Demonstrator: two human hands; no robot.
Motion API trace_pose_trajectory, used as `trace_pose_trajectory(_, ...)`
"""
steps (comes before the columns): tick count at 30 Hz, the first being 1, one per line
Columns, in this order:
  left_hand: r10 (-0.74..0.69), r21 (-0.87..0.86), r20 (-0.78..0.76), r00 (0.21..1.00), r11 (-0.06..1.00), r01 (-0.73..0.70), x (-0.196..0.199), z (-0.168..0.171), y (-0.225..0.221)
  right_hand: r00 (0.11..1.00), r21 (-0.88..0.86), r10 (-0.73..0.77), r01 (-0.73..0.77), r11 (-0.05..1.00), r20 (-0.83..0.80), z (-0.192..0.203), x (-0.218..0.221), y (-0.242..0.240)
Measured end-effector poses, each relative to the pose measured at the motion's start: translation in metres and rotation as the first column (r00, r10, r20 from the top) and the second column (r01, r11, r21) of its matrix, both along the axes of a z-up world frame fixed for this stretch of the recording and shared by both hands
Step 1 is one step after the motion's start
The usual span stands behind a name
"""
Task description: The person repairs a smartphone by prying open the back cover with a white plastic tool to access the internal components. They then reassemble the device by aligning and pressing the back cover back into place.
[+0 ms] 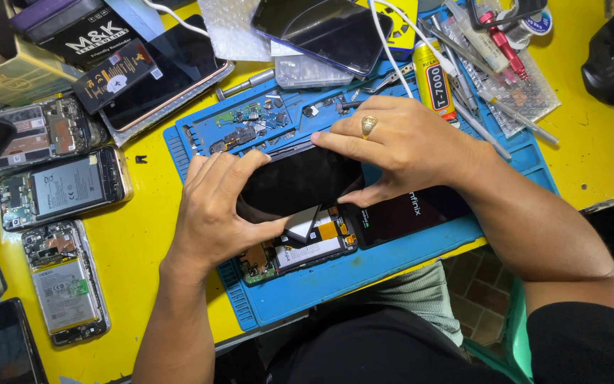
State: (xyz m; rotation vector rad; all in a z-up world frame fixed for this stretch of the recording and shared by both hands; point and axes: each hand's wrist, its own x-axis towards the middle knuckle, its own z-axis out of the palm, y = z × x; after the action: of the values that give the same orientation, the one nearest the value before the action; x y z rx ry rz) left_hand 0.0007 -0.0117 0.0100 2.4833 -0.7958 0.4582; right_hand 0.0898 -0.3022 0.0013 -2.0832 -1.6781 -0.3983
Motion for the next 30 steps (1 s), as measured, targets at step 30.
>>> trace_pose_trajectory(30,0.006,0.027,0.015,1.000,1.000,-0.007,-0.0010,0.0019,0.0017,1.000,0.001,0.001,-0.001,1.000,-0.002,0.0015,-0.0008,0.0005)
